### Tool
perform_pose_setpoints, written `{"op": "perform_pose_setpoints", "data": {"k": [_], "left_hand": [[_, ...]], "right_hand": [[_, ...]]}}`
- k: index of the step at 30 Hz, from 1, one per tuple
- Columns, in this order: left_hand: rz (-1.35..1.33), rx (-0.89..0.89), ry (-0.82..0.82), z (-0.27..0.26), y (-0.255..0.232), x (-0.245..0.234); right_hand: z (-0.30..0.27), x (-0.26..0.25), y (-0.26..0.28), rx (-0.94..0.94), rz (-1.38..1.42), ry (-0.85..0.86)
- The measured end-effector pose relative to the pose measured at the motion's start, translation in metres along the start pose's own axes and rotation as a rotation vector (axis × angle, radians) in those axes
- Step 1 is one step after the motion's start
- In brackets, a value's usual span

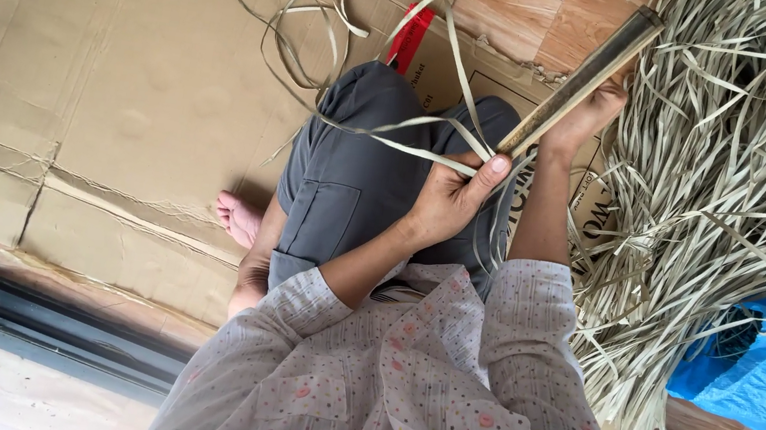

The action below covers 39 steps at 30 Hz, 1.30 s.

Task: The person is weaving thin strips of natural fiber around a wooden stick while sitting on the floor.

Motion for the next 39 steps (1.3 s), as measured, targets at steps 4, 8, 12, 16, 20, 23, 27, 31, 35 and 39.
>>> {"op": "perform_pose_setpoints", "data": {"k": [4,8,12,16,20,23,27,31,35,39], "left_hand": [[-0.070,-0.052,0.027,-0.006,-0.007,0.000],[-0.122,-0.076,0.048,-0.012,-0.017,-0.002],[-0.176,-0.099,0.062,-0.016,-0.025,-0.010],[-0.152,-0.163,0.043,-0.014,-0.038,-0.021],[-0.104,-0.275,-0.102,-0.008,-0.033,-0.060],[-0.191,-0.066,-0.166,0.009,-0.058,-0.085],[0.074,0.006,-0.062,0.011,0.020,-0.070],[0.369,-0.028,-0.077,0.023,0.035,-0.039],[0.415,0.127,-0.211,0.040,-0.005,-0.025],[0.354,0.154,-0.220,0.033,0.019,-0.026]], "right_hand": [[0.010,-0.010,0.017,-0.236,-0.362,-0.080],[0.026,-0.024,0.006,-0.141,-0.519,-0.144],[0.039,-0.046,-0.008,-0.103,-0.524,-0.186],[0.039,-0.053,0.000,-0.134,-0.575,-0.205],[0.026,-0.045,0.019,-0.228,-0.572,-0.200],[0.011,-0.032,0.012,-0.100,-0.387,-0.166],[-0.037,0.023,0.035,0.210,-0.172,-0.106],[-0.071,0.049,-0.004,0.204,-0.185,0.095],[-0.097,0.079,0.088,0.127,-0.049,0.017],[-0.085,0.062,0.052,0.033,-0.076,0.066]]}}
Point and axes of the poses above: each hand's wrist, its own z-axis towards the middle knuckle, its own x-axis out of the palm, y = z × x, the point moved 5 cm from there along z, towards the middle knuckle, and after that the axes turned 6 degrees about x, right-handed, at the moved point
